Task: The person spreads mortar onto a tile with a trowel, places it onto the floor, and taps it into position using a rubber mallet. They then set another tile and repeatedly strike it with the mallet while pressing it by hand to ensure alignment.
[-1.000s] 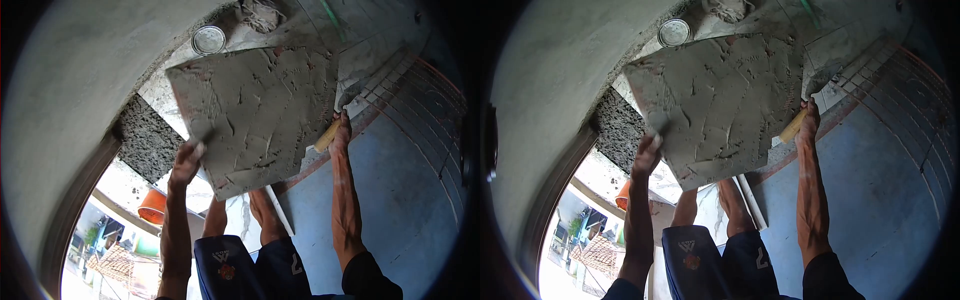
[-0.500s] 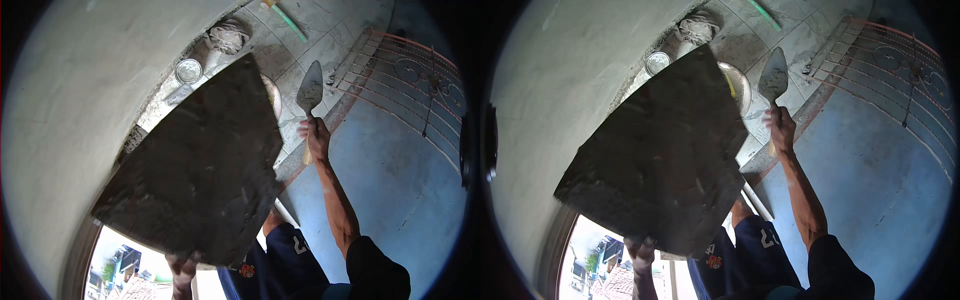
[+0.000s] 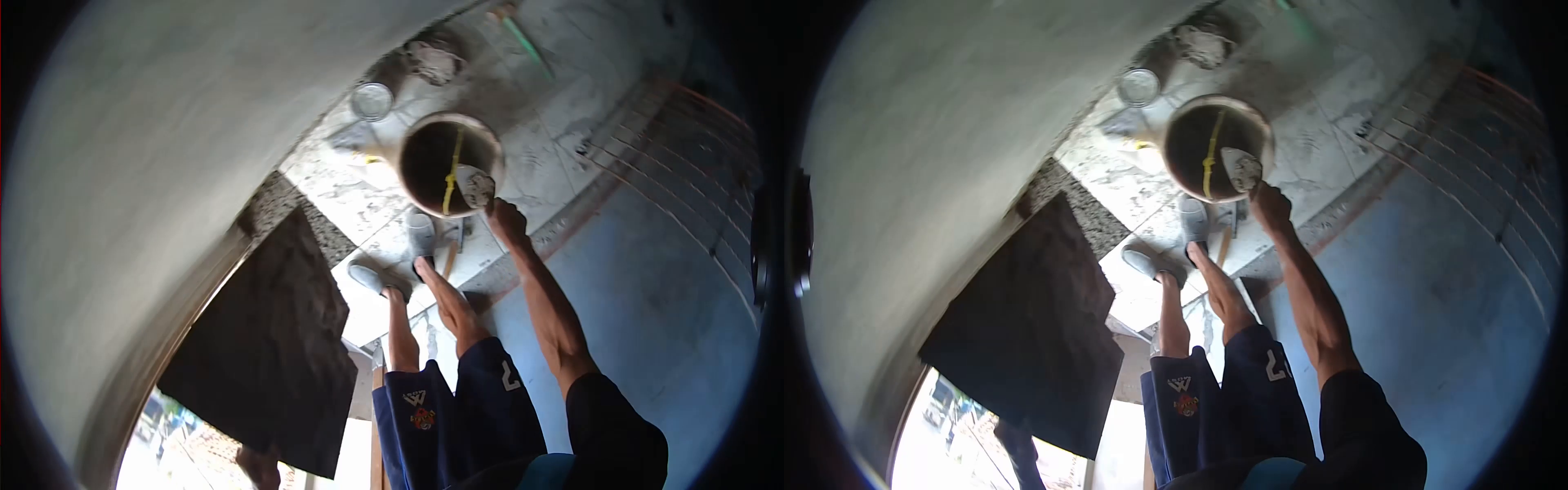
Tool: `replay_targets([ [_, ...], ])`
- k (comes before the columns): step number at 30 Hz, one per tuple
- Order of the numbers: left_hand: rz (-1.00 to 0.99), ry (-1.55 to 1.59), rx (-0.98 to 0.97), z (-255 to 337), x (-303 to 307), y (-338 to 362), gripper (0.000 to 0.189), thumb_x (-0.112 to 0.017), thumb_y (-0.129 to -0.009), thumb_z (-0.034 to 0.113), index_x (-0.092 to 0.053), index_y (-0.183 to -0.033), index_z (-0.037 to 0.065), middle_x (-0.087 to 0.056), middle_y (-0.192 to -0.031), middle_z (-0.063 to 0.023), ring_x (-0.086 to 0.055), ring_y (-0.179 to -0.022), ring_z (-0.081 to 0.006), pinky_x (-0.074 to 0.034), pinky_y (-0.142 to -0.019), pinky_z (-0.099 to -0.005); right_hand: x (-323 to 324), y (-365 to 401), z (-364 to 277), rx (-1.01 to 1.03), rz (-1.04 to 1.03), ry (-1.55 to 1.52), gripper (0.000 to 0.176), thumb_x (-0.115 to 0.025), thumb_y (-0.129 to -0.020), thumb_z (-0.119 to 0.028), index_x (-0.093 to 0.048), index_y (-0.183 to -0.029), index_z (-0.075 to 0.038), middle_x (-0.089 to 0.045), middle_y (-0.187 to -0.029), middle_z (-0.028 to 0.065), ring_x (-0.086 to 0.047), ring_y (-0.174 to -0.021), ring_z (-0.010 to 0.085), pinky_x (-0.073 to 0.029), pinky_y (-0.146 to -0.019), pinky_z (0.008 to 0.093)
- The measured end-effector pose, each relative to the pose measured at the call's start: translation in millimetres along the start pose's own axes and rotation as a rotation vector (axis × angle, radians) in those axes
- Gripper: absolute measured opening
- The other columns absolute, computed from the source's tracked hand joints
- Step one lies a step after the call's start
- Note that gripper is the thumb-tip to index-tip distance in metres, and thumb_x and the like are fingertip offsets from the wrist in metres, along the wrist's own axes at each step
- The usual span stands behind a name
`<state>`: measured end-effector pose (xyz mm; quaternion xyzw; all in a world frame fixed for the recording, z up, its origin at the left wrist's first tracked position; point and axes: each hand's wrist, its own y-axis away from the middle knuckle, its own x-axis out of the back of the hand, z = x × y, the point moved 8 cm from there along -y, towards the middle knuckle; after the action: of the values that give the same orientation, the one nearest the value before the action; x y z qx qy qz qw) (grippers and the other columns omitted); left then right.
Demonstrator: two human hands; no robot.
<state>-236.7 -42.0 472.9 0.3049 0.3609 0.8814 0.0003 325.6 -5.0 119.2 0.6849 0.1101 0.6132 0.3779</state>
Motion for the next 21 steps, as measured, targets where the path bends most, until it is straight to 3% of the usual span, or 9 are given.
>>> replay_targets([
  [2, -0.085, -0.085, -0.042, -15.1, 1.9, -1.0, 0.012, -0.064, -0.078, 0.002, -0.059, -0.087, -0.003, -0.060, -0.074, -0.0061, -0.052, -0.063, -0.0097, -0.040, -0.051, -0.0263, -5.6, -26.6, -5.9, -0.017, -0.085, -0.285, 0.035, -0.049, -0.090, -0.037, -0.061, -0.099, -0.006, -0.066, -0.081, 0.0180, -0.065, -0.079, 0.0334, -0.052, -0.065, 0.0436],
  [4, -0.218, -0.021, 0.102, -3.0, -27.2, -29.9, 0.014, -0.065, -0.080, 0.011, -0.060, -0.085, -0.001, -0.052, -0.063, 0.0017, -0.042, -0.055, -0.0049, -0.033, -0.046, -0.0233, 25.6, -34.0, -19.6, -0.096, -0.045, 0.046, 0.034, -0.051, -0.090, -0.034, -0.061, -0.103, -0.004, -0.066, -0.089, 0.0175, -0.066, -0.079, 0.0338, -0.052, -0.069, 0.0415],
  [6, -0.327, -0.101, 0.116, -11.8, -35.3, -39.8, 0.009, -0.065, -0.080, 0.002, -0.061, -0.086, -0.003, -0.058, -0.062, -0.0009, -0.049, -0.054, -0.0060, -0.038, -0.049, -0.0240, 72.2, -25.9, -42.0, 0.135, 0.426, -0.740, 0.032, -0.053, -0.091, -0.032, -0.060, -0.104, -0.003, -0.066, -0.090, 0.0171, -0.066, -0.078, 0.0280, -0.053, -0.071, 0.0378],
  [7, -0.327, -0.044, 0.049, -10.3, -41.8, -39.4, 0.009, -0.067, -0.079, 0.004, -0.062, -0.085, -0.001, -0.058, -0.061, -0.0006, -0.049, -0.052, -0.0054, -0.037, -0.047, -0.0231, 90.8, -18.6, -61.9, 0.141, 0.420, -0.738, 0.032, -0.053, -0.091, -0.032, -0.060, -0.104, -0.003, -0.066, -0.090, 0.0171, -0.066, -0.078, 0.0280, -0.053, -0.071, 0.0378],
  [9, -0.410, -0.053, 0.001, -9.7, -54.1, -30.7, 0.009, -0.069, -0.076, 0.003, -0.063, -0.083, 0.001, -0.057, -0.057, -0.0010, -0.048, -0.048, -0.0065, -0.036, -0.045, -0.0231, 107.1, -8.0, -113.7, 0.088, -0.110, -1.205, 0.033, -0.052, -0.092, -0.033, -0.059, -0.102, -0.002, -0.065, -0.090, 0.0146, -0.065, -0.079, 0.0209, -0.052, -0.072, 0.0327],
  [11, -0.518, -0.140, -0.053, 1.2, -66.2, -20.7, 0.010, -0.071, -0.074, 0.002, -0.065, -0.082, 0.001, -0.058, -0.056, -0.0027, -0.051, -0.046, -0.0085, -0.038, -0.045, -0.0237, 99.6, -2.6, -162.6, 0.146, -0.487, -1.167, 0.037, -0.048, -0.094, -0.037, -0.058, -0.101, -0.001, -0.065, -0.090, 0.0097, -0.064, -0.082, 0.0148, -0.050, -0.075, 0.0252],
  [16, -0.718, -0.134, -0.330, 62.2, -79.3, 10.7, 0.053, -0.068, -0.071, -0.001, -0.055, -0.122, 0.003, -0.065, -0.104, -0.0174, -0.067, -0.087, -0.0284, -0.056, -0.069, -0.0323, -19.5, 35.6, -223.4, 0.542, -1.098, -0.313, 0.074, -0.036, -0.089, -0.063, -0.052, -0.122, 0.002, -0.058, -0.113, 0.0190, -0.054, -0.110, 0.0260, -0.043, -0.093, 0.0364],
  [17, -0.800, -0.154, -0.328, 67.8, -78.8, 17.3, 0.052, -0.066, -0.070, -0.003, -0.055, -0.121, 0.004, -0.057, -0.120, -0.0181, -0.063, -0.099, -0.0288, -0.056, -0.078, -0.0330, -48.5, 54.3, -210.9, 0.398, -1.218, -0.170, 0.084, -0.031, -0.084, -0.072, -0.054, -0.121, -0.001, -0.059, -0.113, 0.0174, -0.054, -0.108, 0.0269, -0.042, -0.094, 0.0383],
  [21, -0.870, -0.356, -0.590, 77.0, -79.7, 35.6, 0.052, -0.059, -0.079, 0.009, -0.048, -0.129, 0.011, -0.055, -0.122, -0.0150, -0.060, -0.105, -0.0280, -0.055, -0.081, -0.0327, -86.9, 149.0, -185.2, 0.204, -1.635, -0.083, 0.087, -0.031, -0.080, -0.077, -0.058, -0.114, -0.002, -0.060, -0.108, 0.0158, -0.057, -0.097, 0.0256, -0.045, -0.087, 0.0419],
])
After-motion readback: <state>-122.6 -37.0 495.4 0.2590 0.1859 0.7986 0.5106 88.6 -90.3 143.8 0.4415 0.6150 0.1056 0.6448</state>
